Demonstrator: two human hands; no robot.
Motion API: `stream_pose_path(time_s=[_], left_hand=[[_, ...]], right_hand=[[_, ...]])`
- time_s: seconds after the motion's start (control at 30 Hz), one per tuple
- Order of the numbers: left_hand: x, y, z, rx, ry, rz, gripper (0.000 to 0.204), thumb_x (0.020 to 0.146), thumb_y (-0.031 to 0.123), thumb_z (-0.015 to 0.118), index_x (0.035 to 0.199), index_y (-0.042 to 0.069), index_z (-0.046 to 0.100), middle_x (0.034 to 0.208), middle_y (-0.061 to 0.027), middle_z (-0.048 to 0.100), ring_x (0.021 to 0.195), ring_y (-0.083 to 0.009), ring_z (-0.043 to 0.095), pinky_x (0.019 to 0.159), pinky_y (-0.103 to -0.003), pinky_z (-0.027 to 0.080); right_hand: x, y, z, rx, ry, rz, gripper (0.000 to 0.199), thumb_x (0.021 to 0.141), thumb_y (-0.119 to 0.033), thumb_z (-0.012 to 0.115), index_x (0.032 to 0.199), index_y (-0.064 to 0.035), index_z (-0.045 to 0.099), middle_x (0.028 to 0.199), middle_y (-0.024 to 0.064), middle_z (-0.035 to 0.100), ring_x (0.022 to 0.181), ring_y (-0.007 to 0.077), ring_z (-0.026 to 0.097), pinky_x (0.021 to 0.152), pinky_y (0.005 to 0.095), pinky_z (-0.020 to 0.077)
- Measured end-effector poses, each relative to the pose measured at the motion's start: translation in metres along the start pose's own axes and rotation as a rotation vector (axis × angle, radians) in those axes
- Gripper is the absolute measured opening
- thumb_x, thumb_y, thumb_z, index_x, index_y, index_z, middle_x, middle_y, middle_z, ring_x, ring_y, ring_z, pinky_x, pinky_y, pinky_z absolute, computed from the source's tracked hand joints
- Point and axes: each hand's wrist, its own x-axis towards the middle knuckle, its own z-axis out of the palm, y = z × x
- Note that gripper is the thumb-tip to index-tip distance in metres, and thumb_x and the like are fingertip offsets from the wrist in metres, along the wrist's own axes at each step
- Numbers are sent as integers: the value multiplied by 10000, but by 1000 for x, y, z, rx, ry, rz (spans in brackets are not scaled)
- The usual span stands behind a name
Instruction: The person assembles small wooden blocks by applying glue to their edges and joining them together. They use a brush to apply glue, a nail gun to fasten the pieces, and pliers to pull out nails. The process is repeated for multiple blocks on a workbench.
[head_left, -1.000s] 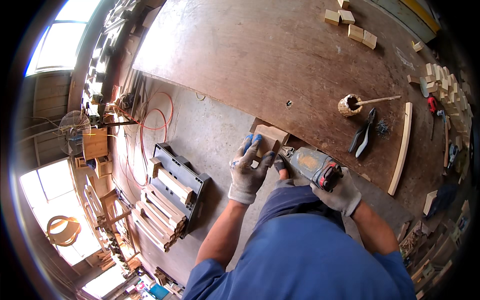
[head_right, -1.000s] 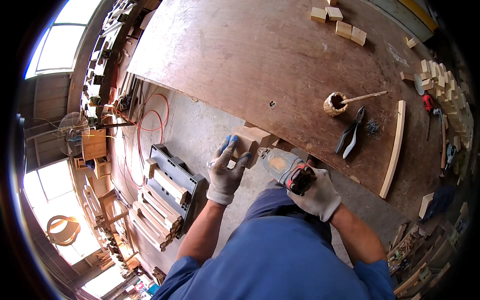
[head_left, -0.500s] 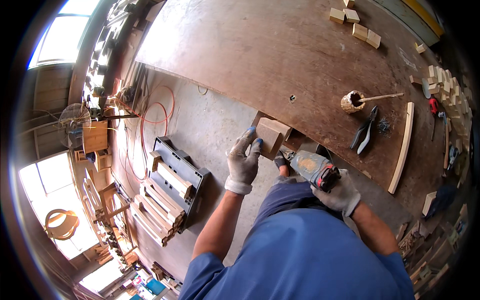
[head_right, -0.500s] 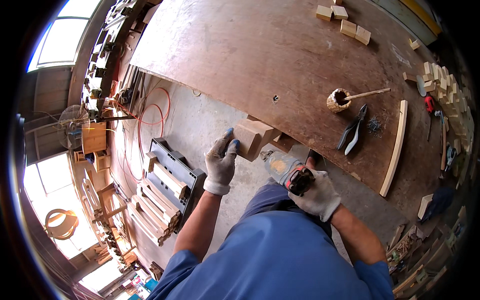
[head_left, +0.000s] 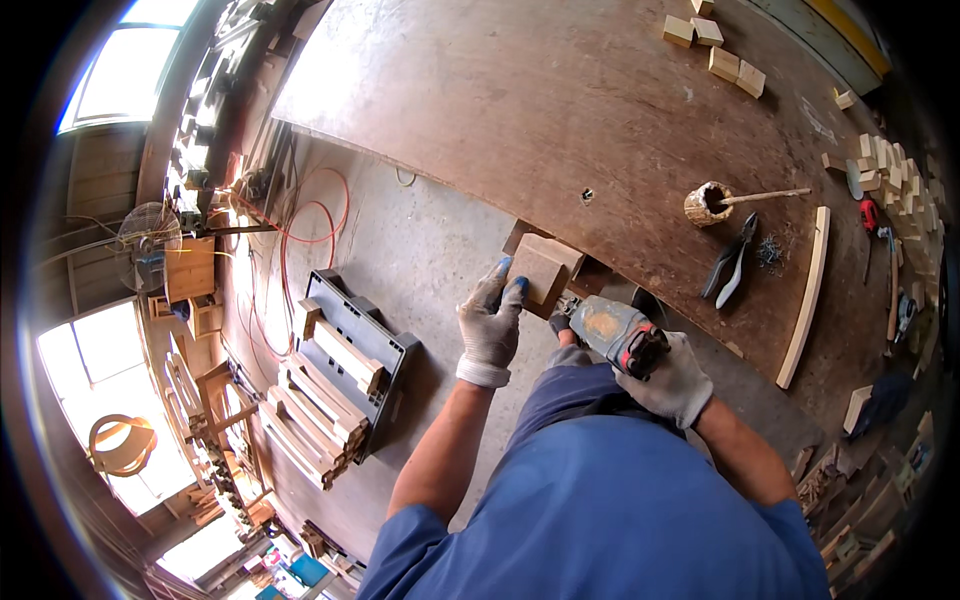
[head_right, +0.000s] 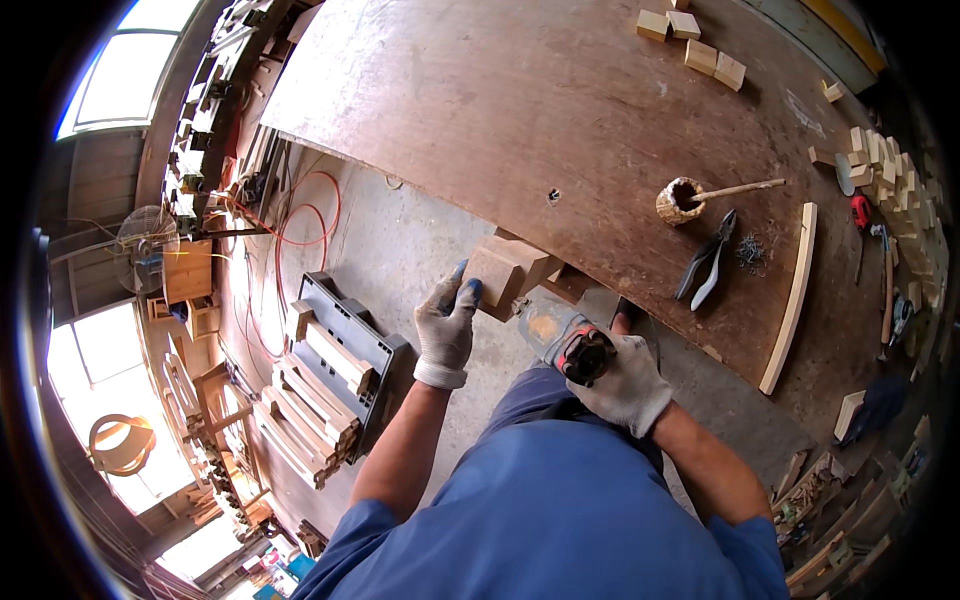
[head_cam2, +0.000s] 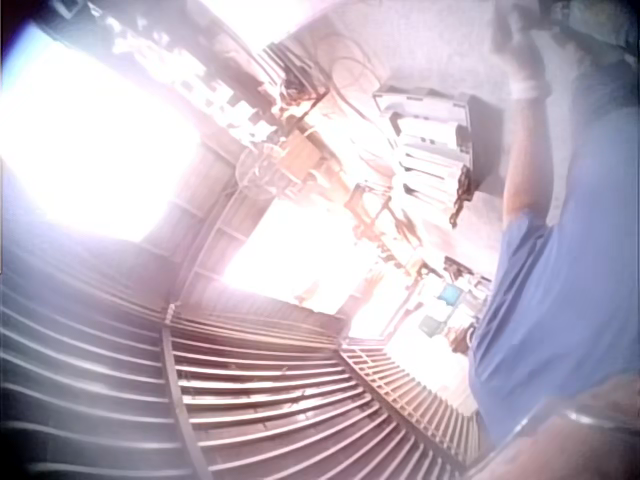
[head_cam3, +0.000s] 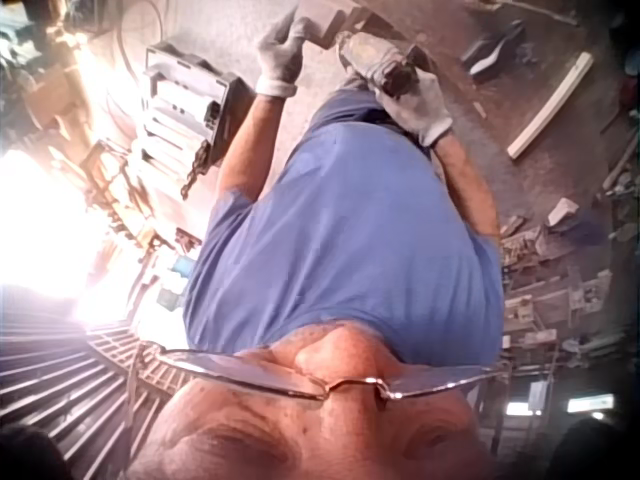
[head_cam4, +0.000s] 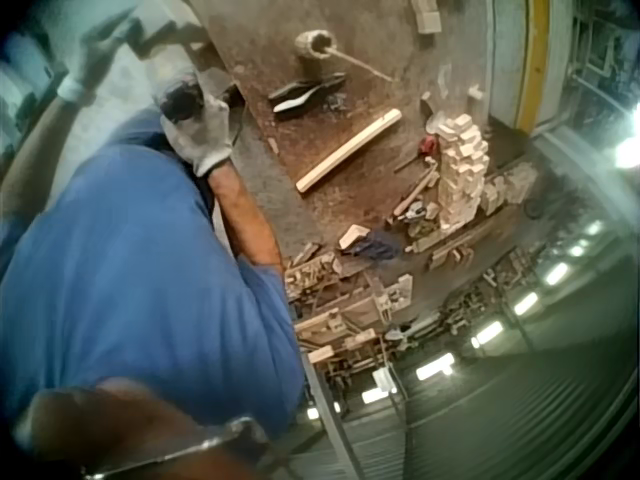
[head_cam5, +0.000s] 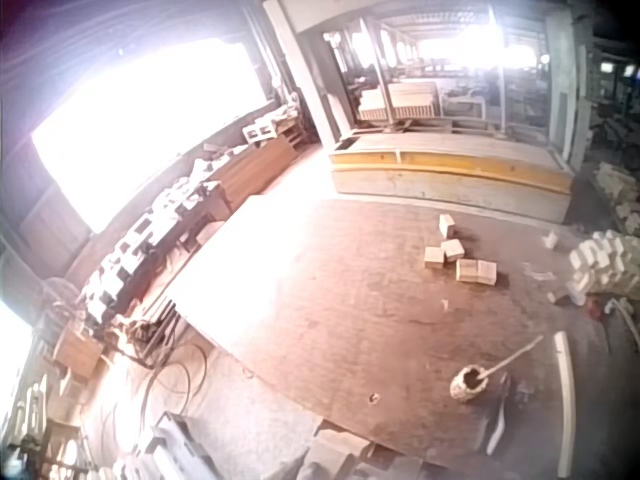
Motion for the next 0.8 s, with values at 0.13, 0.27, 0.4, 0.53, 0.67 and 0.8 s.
stream_pose_path(time_s=[0.13,0.27,0.4,0.53,0.67,0.8], left_hand=[[0,0,1,5,3,12,432,992,173,743,1350,-61,682,1267,-198,746,1140,-193,711,1001,-331,554],[0,-3,1,10,9,12,429,990,168,745,1346,-62,683,1278,-200,740,1158,-203,707,1010,-336,553],[-1,-1,2,-1,7,0,421,993,161,742,1345,-62,684,1295,-197,733,1169,-205,701,1015,-337,552],[0,0,2,-21,-1,-11,425,994,162,742,1350,-60,680,1308,-190,728,1172,-202,698,1017,-337,551],[-1,-1,2,-8,6,-8,427,994,164,743,1352,-60,679,1301,-187,731,1172,-201,697,1019,-338,550],[-1,0,2,6,7,8,426,991,165,744,1349,-58,681,1295,-192,731,1166,-207,702,1014,-340,552]], right_hand=[[1,3,3,-8,-3,14,225,796,-174,782,944,-20,713,868,175,753,847,370,761,752,436,613],[2,2,4,-47,0,6,216,799,-170,778,942,-21,715,865,174,753,843,374,759,751,439,612],[1,8,8,-33,7,-6,303,797,-182,809,1005,-16,664,846,194,729,808,412,726,774,472,597],[2,8,7,-40,0,-14,327,794,-178,813,1035,-26,654,874,197,729,823,416,727,774,471,597],[1,9,8,-49,-4,-17,333,797,-178,811,1047,-29,650,907,202,727,833,419,723,775,473,596],[2,7,7,-52,-7,-23,313,800,-176,806,1034,-36,653,907,196,724,830,421,717,780,476,595]])
